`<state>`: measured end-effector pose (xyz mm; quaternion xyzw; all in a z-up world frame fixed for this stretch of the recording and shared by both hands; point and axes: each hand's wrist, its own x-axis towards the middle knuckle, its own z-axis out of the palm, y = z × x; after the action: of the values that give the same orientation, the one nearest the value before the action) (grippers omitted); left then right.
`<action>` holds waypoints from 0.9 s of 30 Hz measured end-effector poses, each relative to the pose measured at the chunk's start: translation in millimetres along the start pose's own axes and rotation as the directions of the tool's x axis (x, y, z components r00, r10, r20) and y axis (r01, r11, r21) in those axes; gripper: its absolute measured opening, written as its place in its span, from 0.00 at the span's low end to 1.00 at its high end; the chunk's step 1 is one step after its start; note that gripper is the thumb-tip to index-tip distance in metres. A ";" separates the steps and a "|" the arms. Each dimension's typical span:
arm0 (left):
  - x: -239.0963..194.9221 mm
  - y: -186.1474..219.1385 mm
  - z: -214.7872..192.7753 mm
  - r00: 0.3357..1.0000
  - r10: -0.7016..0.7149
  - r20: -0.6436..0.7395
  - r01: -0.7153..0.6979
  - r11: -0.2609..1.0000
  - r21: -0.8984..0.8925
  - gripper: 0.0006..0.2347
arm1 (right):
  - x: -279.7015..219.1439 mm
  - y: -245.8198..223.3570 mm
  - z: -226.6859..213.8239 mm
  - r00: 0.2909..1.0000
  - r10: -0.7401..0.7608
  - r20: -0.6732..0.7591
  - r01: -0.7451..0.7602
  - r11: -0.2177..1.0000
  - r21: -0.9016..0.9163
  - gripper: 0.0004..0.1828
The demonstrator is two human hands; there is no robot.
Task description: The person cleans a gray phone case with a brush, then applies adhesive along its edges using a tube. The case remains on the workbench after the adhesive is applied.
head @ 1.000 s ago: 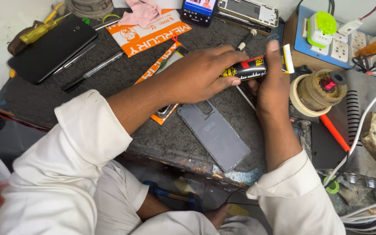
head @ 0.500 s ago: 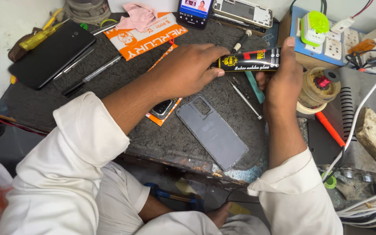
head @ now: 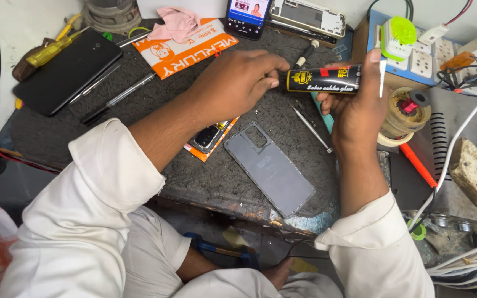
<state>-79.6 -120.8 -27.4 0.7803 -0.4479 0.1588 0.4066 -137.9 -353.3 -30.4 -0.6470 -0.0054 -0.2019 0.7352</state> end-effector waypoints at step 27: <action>-1.8 -0.5 8.7 0.997 0.067 -0.024 -0.065 0.996 0.063 0.08 | 3.0 -1.2 -10.4 0.989 -0.052 -0.141 0.068 0.991 0.113 0.37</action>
<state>-81.2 -126.4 -34.1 0.7752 -0.4628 0.1961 0.3827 -138.1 -364.2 -30.1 -0.5869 0.0139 -0.2675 0.7641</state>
